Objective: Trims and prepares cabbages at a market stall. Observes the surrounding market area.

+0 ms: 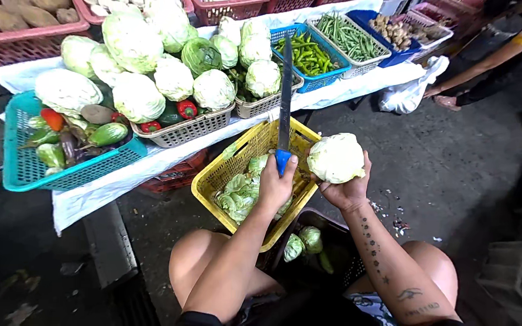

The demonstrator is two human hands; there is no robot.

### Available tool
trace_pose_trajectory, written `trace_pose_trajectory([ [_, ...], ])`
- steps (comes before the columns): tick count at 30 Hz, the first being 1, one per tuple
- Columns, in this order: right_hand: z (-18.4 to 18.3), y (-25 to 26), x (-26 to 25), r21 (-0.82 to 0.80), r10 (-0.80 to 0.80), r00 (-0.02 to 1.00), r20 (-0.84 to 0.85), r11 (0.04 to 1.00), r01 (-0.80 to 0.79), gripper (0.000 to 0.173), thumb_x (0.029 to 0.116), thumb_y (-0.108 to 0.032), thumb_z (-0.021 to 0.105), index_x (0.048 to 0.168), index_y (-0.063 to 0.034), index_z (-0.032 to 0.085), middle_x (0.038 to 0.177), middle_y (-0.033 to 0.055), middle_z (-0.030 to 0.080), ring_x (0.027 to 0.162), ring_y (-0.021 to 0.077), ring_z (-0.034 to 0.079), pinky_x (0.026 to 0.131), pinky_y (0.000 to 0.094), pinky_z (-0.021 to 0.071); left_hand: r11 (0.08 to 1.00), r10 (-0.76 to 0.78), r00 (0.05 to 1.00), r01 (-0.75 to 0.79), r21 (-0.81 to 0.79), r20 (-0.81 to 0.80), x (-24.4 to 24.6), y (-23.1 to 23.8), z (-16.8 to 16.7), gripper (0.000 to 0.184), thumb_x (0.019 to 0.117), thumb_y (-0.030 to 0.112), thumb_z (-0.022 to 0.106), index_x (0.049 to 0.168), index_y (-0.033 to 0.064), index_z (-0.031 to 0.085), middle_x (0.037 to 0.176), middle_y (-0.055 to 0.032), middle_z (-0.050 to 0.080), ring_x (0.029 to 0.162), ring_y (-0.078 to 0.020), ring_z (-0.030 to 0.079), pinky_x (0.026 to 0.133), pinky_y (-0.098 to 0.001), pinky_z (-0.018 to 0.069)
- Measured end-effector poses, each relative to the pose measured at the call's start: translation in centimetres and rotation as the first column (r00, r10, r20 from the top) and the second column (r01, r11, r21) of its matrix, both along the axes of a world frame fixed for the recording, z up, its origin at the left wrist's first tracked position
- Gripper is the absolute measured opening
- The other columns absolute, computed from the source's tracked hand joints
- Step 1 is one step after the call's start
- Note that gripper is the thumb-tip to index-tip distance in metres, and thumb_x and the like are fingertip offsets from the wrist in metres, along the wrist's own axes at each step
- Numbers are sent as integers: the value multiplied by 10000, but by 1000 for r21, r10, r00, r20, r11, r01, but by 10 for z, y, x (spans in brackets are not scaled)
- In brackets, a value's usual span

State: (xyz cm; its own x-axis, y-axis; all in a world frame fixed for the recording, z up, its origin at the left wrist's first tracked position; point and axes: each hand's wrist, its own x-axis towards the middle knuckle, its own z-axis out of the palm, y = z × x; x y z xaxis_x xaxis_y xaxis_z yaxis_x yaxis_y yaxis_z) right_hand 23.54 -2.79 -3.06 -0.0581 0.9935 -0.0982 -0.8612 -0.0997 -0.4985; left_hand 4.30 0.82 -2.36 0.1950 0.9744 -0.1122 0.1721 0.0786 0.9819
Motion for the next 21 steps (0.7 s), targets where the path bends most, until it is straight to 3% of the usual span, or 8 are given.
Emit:
trace_pose_trajectory([
  [3, -23, -6, 0, -143, 170, 985, -34, 974, -173, 1040, 837, -927, 164, 1506, -176, 429, 1433, 251, 533, 1216, 435, 597, 940, 598, 544, 1000, 15, 984, -11, -24, 178, -4, -5, 3, 481, 1022, 476, 568, 1293, 86, 494, 814, -87, 639, 506, -175, 581, 499, -342, 562],
  [6, -42, -12, -12, -367, 173, 982, 72, 920, -135, 1010, 838, -933, 195, 1491, -201, 437, 1351, 221, 593, 1142, 386, 642, 900, 556, 574, 999, 10, 989, -4, -41, 150, -3, -4, 4, 465, 1026, 471, 579, 1268, 80, 504, 874, -87, 676, 511, -178, 584, 490, -344, 556],
  [8, -38, -20, -29, -384, 154, 988, -18, 911, -149, 965, 864, -900, 259, 1493, -189, 438, 1348, 213, 595, 1148, 367, 649, 925, 516, 579, 999, -9, 990, 15, -45, 138, -3, -4, 7, 438, 1017, 426, 627, 1246, 70, 514, 810, -77, 645, 506, -173, 572, 486, -340, 545],
  [11, -31, -39, -46, -241, 203, 952, -230, 936, -258, 973, 884, -873, 299, 1487, -121, 434, 1379, 257, 567, 1216, 397, 618, 1000, 504, 552, 998, -14, 967, 28, -52, 255, -15, -6, 21, 413, 1024, 414, 614, 1253, 83, 518, 864, -82, 657, 488, -158, 545, 443, -290, 509],
  [14, -39, -50, -46, -188, 394, 874, -285, 871, -454, 1013, 892, -873, 204, 1399, -59, 529, 1301, 271, 641, 1098, 351, 689, 894, 421, 581, 997, 6, 943, 20, -76, 331, -30, -4, 32, 465, 1036, 446, 578, 1301, 77, 480, 975, -97, 691, 490, -142, 554, 446, -261, 510],
  [16, -37, -52, -50, -298, 382, 881, -279, 838, -457, 987, 898, -865, 158, 1258, -57, 595, 1079, 224, 710, 777, 243, 702, 674, 333, 584, 994, -3, 945, 38, -102, 328, -35, -4, 33, 455, 1032, 416, 601, 1302, 71, 478, 965, -105, 694, 482, -142, 545, 440, -257, 498],
  [17, -34, -50, -52, -345, 360, 891, -276, 829, -441, 972, 904, -858, 138, 1232, -61, 588, 1027, 207, 703, 688, 211, 669, 614, 311, 566, 994, -18, 953, 51, -99, 303, -35, -4, 34, 425, 1027, 385, 623, 1277, 70, 485, 945, -101, 694, 476, -144, 546, 433, -261, 499],
  [21, -22, -50, -61, -361, 322, 899, -298, 834, -418, 956, 900, -862, 152, 1206, -70, 590, 1023, 193, 685, 664, 189, 643, 603, 295, 553, 994, -86, 985, 96, -60, 150, -31, -7, 34, 355, 1002, 282, 690, 1231, 70, 521, 812, -73, 662, 472, -166, 560, 421, -303, 516],
])
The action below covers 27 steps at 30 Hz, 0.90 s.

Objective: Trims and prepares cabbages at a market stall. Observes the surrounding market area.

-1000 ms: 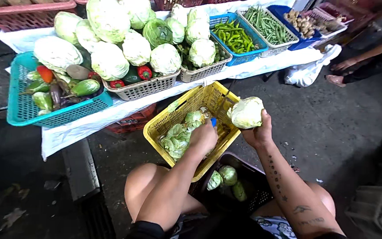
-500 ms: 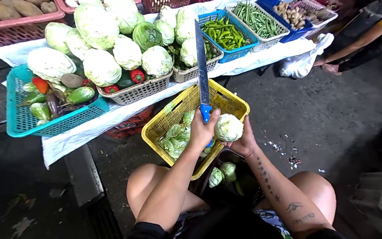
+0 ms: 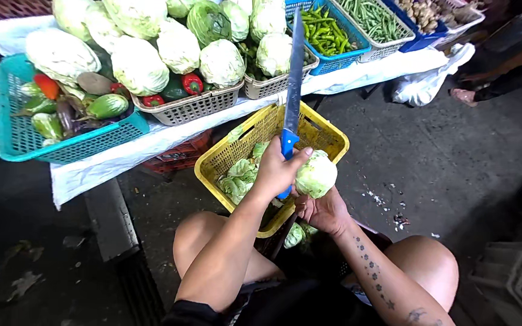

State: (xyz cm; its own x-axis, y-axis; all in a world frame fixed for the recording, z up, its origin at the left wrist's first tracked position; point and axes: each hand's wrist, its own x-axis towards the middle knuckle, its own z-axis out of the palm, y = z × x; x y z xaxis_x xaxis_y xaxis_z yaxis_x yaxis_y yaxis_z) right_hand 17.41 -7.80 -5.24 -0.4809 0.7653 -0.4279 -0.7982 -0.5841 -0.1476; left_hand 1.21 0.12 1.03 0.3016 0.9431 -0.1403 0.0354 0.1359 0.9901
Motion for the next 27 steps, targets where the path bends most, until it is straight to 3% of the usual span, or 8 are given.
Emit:
trace_pose_trajectory([
  [4, 4, -3, 10, 133, 88, 995, 51, 987, -94, 1062, 860, -908, 142, 1316, -61, 593, 1143, 218, 685, 876, 246, 687, 742, 338, 567, 996, -73, 997, 75, 51, -40, -2, 2, 5, 440, 929, 261, 784, 1229, 75, 520, 815, -59, 657, 511, -154, 572, 439, -284, 507],
  [8, 10, 3, 33, 74, 23, 938, 346, 996, -52, 710, 991, -667, 276, 1416, -134, 474, 1315, 209, 606, 1135, 338, 646, 917, 506, 569, 990, -116, 991, 121, 68, -65, -3, 10, 0, 499, 891, 260, 821, 1236, 69, 514, 844, -45, 669, 542, -138, 593, 471, -274, 526],
  [13, 0, 2, 29, 112, -54, 891, 450, 994, 3, 947, 881, -889, 205, 1443, -180, 481, 1266, 190, 652, 1078, 333, 680, 851, 520, 596, 993, -121, 993, 121, 13, 3, 12, -2, 0, 324, 1032, 202, 634, 1304, 69, 519, 859, -121, 671, 497, -188, 583, 449, -310, 537],
  [16, 8, 1, 35, 124, -113, 938, 329, 989, 75, 962, 886, -883, 224, 1396, -121, 512, 1209, 238, 661, 996, 360, 699, 755, 489, 615, 994, -81, 996, 78, 83, 30, 9, -4, 12, 326, 1021, 149, 638, 1316, 91, 512, 814, -78, 664, 534, -165, 613, 483, -293, 560],
  [19, 13, -2, 37, 161, -191, 919, 344, 977, 142, 932, 899, -869, 222, 1414, -149, 511, 1239, 223, 654, 1043, 350, 689, 810, 495, 608, 993, -16, 996, 26, 115, -92, 5, -7, 5, 339, 1019, 165, 650, 1328, 74, 544, 803, -56, 690, 566, -154, 662, 517, -302, 598],
  [23, 12, 4, 33, 356, -472, 744, 473, 875, 328, 693, 968, -678, 477, 1449, -179, 466, 1333, 149, 620, 1199, 297, 628, 980, 526, 544, 997, 33, 976, -17, 73, -215, 21, -9, -11, 288, 1019, 195, 639, 1262, 59, 566, 1025, -59, 734, 824, -159, 719, 741, -386, 619],
  [25, 2, 8, 29, 506, -616, 604, 506, 779, 371, 699, 920, -544, 654, 1460, -159, 433, 1340, 143, 610, 1202, 292, 624, 976, 521, 550, 1000, -13, 992, 14, 9, -127, 27, -13, -18, 326, 1018, 190, 632, 1306, 57, 556, 1197, -71, 711, 1026, -154, 701, 894, -398, 592],
  [27, -6, 9, 28, 643, -690, 509, 514, 703, 303, 813, 898, -475, 705, 1542, -161, 322, 1417, 138, 554, 1251, 282, 590, 1011, 497, 536, 998, -55, 997, 54, -21, -53, 32, -15, -21, 358, 1020, 203, 632, 1332, 53, 541, 1187, -92, 680, 1017, -163, 682, 881, -387, 589],
])
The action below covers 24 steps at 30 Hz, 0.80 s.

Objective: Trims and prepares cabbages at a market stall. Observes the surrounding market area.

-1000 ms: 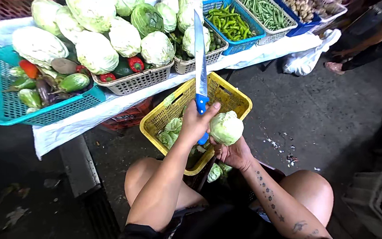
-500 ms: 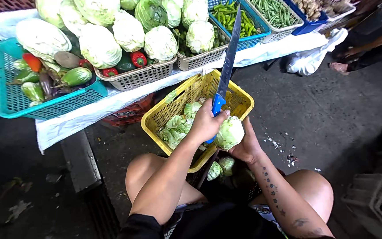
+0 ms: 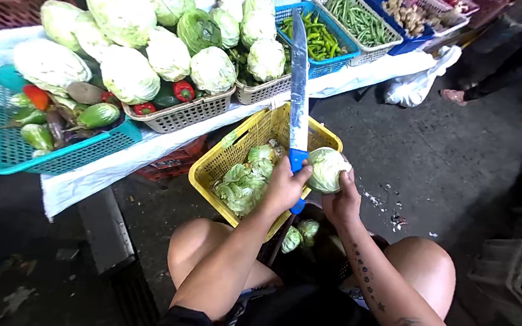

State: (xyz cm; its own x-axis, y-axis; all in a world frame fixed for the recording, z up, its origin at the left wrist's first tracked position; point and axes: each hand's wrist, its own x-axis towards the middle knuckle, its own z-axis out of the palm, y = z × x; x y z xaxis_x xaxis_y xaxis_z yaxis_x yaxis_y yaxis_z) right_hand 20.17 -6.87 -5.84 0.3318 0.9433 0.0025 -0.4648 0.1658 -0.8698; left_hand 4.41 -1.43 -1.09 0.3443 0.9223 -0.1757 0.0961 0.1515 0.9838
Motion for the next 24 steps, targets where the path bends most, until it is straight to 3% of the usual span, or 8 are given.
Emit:
trace_pose_trajectory([
  [3, 9, -4, 8, 0, 148, 989, -4, 989, -148, 871, 861, -367, 762, 1557, -217, 259, 1432, 122, 529, 1262, 275, 581, 1029, 492, 526, 998, -59, 997, 58, -10, -49, -7, 5, 5, 365, 1040, 260, 621, 1334, 67, 522, 1144, -93, 668, 977, -160, 677, 859, -371, 584],
  [7, 0, -5, 45, 8, 468, 844, -263, 876, -483, 718, 855, -482, 768, 1487, -350, 455, 1397, 51, 600, 1261, 231, 598, 1039, 456, 524, 995, -81, 990, 87, -49, 114, -19, 10, -2, 283, 1043, 202, 609, 1288, 82, 531, 1091, -82, 657, 916, -156, 661, 808, -350, 581],
  [10, -17, -5, 41, -119, 419, 817, -396, 859, -498, 895, 697, -621, 851, 1379, -147, 517, 1267, 132, 661, 1164, 282, 653, 991, 482, 558, 991, -58, 988, 74, -109, 143, -7, 12, -14, 292, 1052, 190, 591, 1301, 60, 512, 1087, -103, 648, 911, -177, 666, 818, -369, 585],
  [12, -24, -6, 36, -143, 401, 820, -408, 859, -491, 971, 713, -587, 865, 1428, -75, 454, 1317, 194, 627, 1210, 340, 631, 1040, 532, 534, 994, -24, 1000, 23, -105, -13, -5, 15, -14, 307, 1042, 214, 615, 1288, 51, 529, 1078, -105, 661, 898, -178, 671, 806, -374, 584],
  [17, -17, -6, 26, -143, 290, 931, -220, 935, -325, 850, 776, -266, 892, 1440, -109, 384, 1211, 150, 655, 1081, 254, 681, 955, 452, 579, 1000, -25, 923, 17, -25, -383, -15, 22, -7, 331, 980, 205, 703, 1235, 52, 558, 969, -111, 704, 787, -216, 696, 716, -431, 598],
  [19, -14, -4, 28, -132, 304, 925, -229, 931, -339, 870, 779, -324, 890, 1452, -137, 370, 1233, 136, 649, 1105, 243, 673, 970, 442, 570, 999, -30, 933, 22, -27, -359, -14, 24, -5, 295, 982, 209, 698, 1201, 61, 567, 942, -109, 691, 766, -211, 681, 687, -416, 583],
  [22, -8, -4, 28, -162, 282, 907, -314, 925, -343, 886, 723, -503, 891, 1397, -132, 452, 1221, 120, 668, 1123, 232, 668, 977, 434, 566, 996, -43, 983, 27, -88, -177, -9, 23, -6, 275, 998, 143, 645, 1253, 62, 581, 1083, -106, 683, 907, -192, 676, 786, -390, 579],
  [24, -9, -3, 25, -167, 254, 913, -318, 934, -317, 909, 716, -530, 887, 1404, -130, 446, 1234, 123, 661, 1138, 236, 663, 988, 434, 563, 995, -19, 988, 4, -96, -155, -5, 21, -5, 224, 979, 116, 641, 1190, 55, 598, 989, -106, 676, 822, -192, 667, 716, -384, 573],
])
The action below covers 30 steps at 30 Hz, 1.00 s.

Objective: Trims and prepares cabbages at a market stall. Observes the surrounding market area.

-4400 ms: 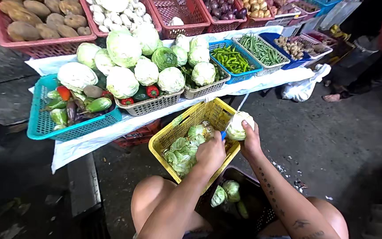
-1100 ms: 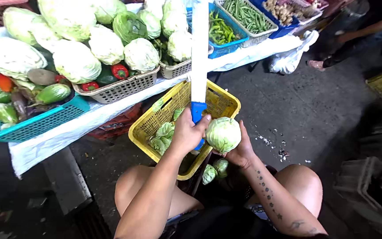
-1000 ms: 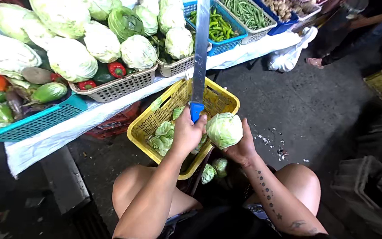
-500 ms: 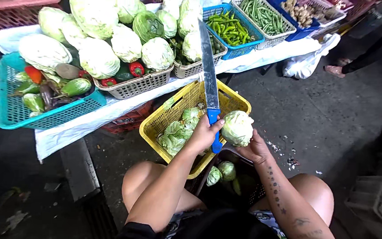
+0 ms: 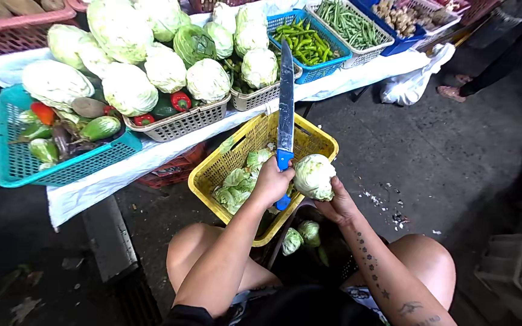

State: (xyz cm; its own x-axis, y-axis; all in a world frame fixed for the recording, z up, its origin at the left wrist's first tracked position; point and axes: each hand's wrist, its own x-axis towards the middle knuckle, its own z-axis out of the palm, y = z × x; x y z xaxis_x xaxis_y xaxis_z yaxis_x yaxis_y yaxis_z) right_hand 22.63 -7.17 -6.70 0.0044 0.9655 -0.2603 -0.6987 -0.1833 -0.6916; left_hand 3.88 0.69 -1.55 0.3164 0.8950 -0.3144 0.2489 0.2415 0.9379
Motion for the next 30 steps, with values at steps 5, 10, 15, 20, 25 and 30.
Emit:
trace_pose_trajectory([
  [5, -4, 1, -7, -62, -49, 999, -2, 997, 49, 821, 827, -533, 797, 1423, -112, 421, 1281, 143, 633, 1175, 248, 641, 1003, 431, 551, 999, 35, 986, -29, 36, -162, -2, 3, -2, 286, 958, 208, 702, 1178, 54, 603, 925, -104, 678, 751, -198, 671, 677, -410, 582],
  [10, 4, 1, -14, -122, -98, 987, -130, 989, 82, 761, 799, -458, 843, 1373, -108, 486, 1254, 157, 640, 1156, 268, 648, 983, 457, 560, 994, 73, 989, -61, 90, -132, -7, 4, 4, 271, 967, 202, 714, 1166, 58, 598, 920, -99, 680, 731, -192, 662, 650, -396, 576],
  [15, 9, 24, -12, -77, -225, 930, -292, 974, 211, 588, 925, -482, 699, 1381, -169, 501, 1292, 144, 622, 1175, 297, 633, 983, 519, 542, 972, 157, 978, -177, 152, 136, -15, -2, 15, 237, 963, 86, 651, 1183, 41, 574, 933, -96, 697, 718, -215, 714, 655, -401, 640],
  [20, 16, 28, -20, -161, -220, 936, -275, 970, 181, 694, 971, -676, 487, 1473, -198, 441, 1406, 169, 559, 1271, 360, 575, 1029, 601, 499, 967, 161, 974, -188, 171, 159, -13, -3, 10, 234, 953, 115, 679, 1158, 60, 579, 907, -77, 667, 722, -177, 667, 648, -359, 593],
  [25, 3, 27, -24, 17, -193, 980, -57, 981, 194, 669, 884, -459, 739, 1434, -180, 479, 1314, 130, 634, 1193, 271, 633, 998, 494, 541, 993, 116, 958, -115, -21, 261, 1, -8, -3, 338, 952, 214, 750, 1174, 23, 582, 946, -122, 668, 801, -224, 688, 750, -417, 624],
  [30, 2, 17, 9, 182, -97, 989, 109, 980, 76, 789, 768, -312, 870, 1419, -190, 442, 1160, 89, 688, 1036, 220, 696, 905, 461, 595, 978, 189, 917, -142, -154, 353, -2, -7, -4, 278, 949, 130, 718, 1182, 49, 591, 1059, -100, 710, 879, -201, 679, 758, -384, 578],
])
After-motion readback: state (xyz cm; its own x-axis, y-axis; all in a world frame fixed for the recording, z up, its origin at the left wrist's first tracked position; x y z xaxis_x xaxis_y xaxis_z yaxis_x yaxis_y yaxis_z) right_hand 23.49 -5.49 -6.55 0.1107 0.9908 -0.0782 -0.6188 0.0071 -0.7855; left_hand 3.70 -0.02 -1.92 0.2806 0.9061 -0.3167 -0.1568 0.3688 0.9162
